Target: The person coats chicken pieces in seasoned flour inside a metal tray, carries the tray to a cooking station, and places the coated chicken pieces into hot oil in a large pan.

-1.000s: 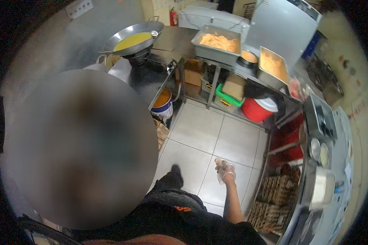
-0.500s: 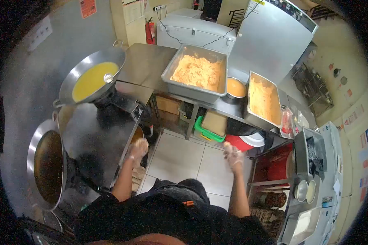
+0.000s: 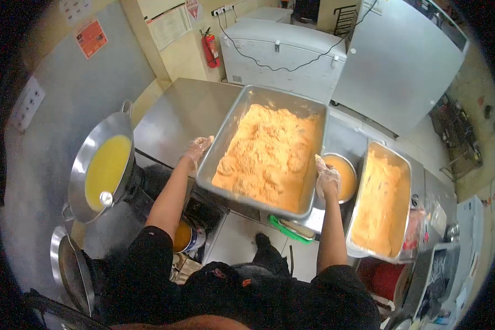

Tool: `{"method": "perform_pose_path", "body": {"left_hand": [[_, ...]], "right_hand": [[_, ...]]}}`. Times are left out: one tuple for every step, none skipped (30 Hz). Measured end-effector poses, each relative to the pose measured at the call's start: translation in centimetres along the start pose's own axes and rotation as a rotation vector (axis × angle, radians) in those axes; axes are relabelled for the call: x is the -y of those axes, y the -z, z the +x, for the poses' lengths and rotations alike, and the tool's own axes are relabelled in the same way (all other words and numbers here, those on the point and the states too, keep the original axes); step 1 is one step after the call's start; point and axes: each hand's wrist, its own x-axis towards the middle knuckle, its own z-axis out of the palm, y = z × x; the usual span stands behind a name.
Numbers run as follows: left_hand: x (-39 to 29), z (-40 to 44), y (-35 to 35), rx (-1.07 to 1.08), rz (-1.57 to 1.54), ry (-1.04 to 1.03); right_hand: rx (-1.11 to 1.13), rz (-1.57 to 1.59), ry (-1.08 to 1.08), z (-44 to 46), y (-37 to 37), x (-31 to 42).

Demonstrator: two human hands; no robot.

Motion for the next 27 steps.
{"method": "perform_pose_path", "body": {"left_hand": [[-0.6,1.5,-0.5,-0.007,0.003,0.019],[-1.6,2.2,-0.9,0.014,0.254,-0.003],[-2.9,2.3,-1.3,0.037,0.502,-0.021],[-3.6,1.8,-2.2,0.053,0.297,-0.007],[-4.3,1.3,-3.0,0.066,0.093,0.009],[-3.9,2.2,-3.0,0.031,0.139,-0.019],[-3.1,2.5,-3.0,-0.002,0.188,-0.045],[-3.4,1.5,-2.8,-0.019,0.182,-0.019],[-5.1,-0.3,-2.5,0.117,0.421,-0.125],[-5.2,-1.0,-2.5,0.174,0.539,-0.171],[-5.3,-1.7,-2.5,0.227,0.653,-0.224],[-3.4,-1.7,-3.2,0.03,0.464,-0.13],[-1.3,-1.9,-3.9,-0.168,0.266,-0.044],[1.2,-2.9,-4.7,-0.313,0.213,-0.171],[0.4,-5.6,-5.1,-0.276,0.258,-0.069],[-0.7,-8.7,-5.1,-0.243,0.285,0.048],[-0.3,-11.8,-6.0,-0.329,0.2,0.061],[0.1,-14.7,-7.1,-0.422,0.111,0.072],[-1.3,-18.4,-7.3,-0.406,0.167,0.074],[0.1,-20.7,-8.2,-0.417,0.052,0.006],[1.1,-23.7,-9.6,-0.517,0.005,-0.003],[0.6,-23.5,-11.2,-0.556,0.102,-0.091],[1.3,-27.3,-12.2,-0.567,0.028,-0.056],[2.5,-31.5,-13.8,-0.575,-0.043,-0.03],[3.2,-34.8,-15.6,-0.666,-0.08,-0.015],[3.7,-39.2,-18.2,-0.747,-0.067,-0.054],[4.1,-44.2,-20.6,-0.823,-0.047,-0.089]], "right_hand": [[0.034,-0.053,-0.145,-0.7,-0.1,4.1],[0.062,-0.086,-0.218,0.5,-0.8,4.1],[0.093,-0.12,-0.29,1.8,-1.5,4.0],[0.115,-0.052,0.041,4.0,-2.3,-0.1],[0.164,0.134,0.092,4.6,-2.8,-1.2],[0.225,0.33,0.132,5.2,-3.3,-2.3],[0.294,0.519,0.163,5.7,-3.8,-3.4],[0.314,0.436,0.1,5.6,-2.8,-3.3],[0.335,0.397,0.078,5.2,-2.5,-2.5],[0.357,0.356,0.058,4.8,-2.1,-1.7],[0.299,0.419,0.125,4.4,-2.3,-0.8],[0.24,0.485,0.196,3.8,-2.3,0.3],[0.269,0.492,0.221,3.0,-1.4,2.2],[0.204,0.124,0.238,2.2,-0.4,4.9],[0.122,-0.235,0.263,0.9,0.8,7.1],[0.089,-0.171,0.303,-1.1,1.7,10.7],[0.074,-0.086,0.356,-2.7,2.2,12.9],[0.253,0.119,0.305,-1.8,3.1,11.6],[0.36,0.201,0.314,-1.3,3.7,12.0],[0.468,0.282,0.312,-0.9,4.3,12.4],[0.491,0.262,0.378,-1.8,5.4,14.0],[0.466,0.408,0.46,0.1,5.3,8.2],[0.501,0.281,0.665,0.2,6.5,6.7],[0.515,0.174,0.873,0.4,7.7,5.2],[0.417,-0.1,1.206,0.1,9.5,4.8],[0.482,-0.08,1.268,-2.4,11.3,4.9],[0.759,0.151,0.904,-5.8,13.8,4.7]]}}
